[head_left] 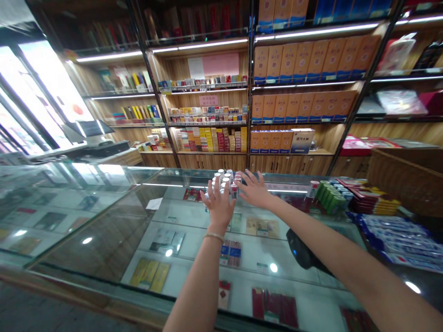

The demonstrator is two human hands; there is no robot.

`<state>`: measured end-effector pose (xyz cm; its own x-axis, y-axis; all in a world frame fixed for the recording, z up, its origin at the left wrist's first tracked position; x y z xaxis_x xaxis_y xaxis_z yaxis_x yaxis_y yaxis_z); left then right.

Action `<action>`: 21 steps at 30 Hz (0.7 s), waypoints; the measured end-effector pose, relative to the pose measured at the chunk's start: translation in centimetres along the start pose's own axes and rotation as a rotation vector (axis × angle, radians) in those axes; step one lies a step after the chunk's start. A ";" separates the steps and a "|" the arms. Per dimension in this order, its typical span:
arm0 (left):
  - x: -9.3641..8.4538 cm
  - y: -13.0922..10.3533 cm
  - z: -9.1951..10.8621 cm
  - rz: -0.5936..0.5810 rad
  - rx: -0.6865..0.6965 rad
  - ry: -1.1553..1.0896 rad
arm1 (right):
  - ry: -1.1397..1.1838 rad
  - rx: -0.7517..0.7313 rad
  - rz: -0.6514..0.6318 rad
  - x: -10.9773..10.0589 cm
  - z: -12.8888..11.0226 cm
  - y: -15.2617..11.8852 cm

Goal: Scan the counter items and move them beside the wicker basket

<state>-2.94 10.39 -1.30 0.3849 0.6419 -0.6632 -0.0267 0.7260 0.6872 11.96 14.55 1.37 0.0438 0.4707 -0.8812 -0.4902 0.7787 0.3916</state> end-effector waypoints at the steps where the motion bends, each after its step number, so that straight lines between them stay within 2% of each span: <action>1: 0.0 0.0 0.0 -0.004 0.000 0.001 | 0.001 -0.006 -0.003 0.1 -0.1 0.1; 10: 0.0 0.1 0.3 -0.047 -0.005 0.006 | 0.017 -0.038 0.005 0.1 -0.4 0.4; 21: 0.1 0.0 0.3 0.001 0.048 -0.053 | 0.192 0.119 -0.058 0.1 -0.3 2.6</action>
<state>-2.59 10.40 -1.30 0.4328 0.6276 -0.6471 0.0167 0.7122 0.7018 10.48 16.49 2.26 -0.1034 0.3452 -0.9328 -0.3852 0.8508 0.3575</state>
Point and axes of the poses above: each hand's wrist, its own y-axis towards the middle knuckle, its own x-axis out of the palm, z = x × y, the point moved 4 cm from there along y, towards the middle knuckle, and after that the axes turned 12 degrees about -y, right-handed, at the moved point
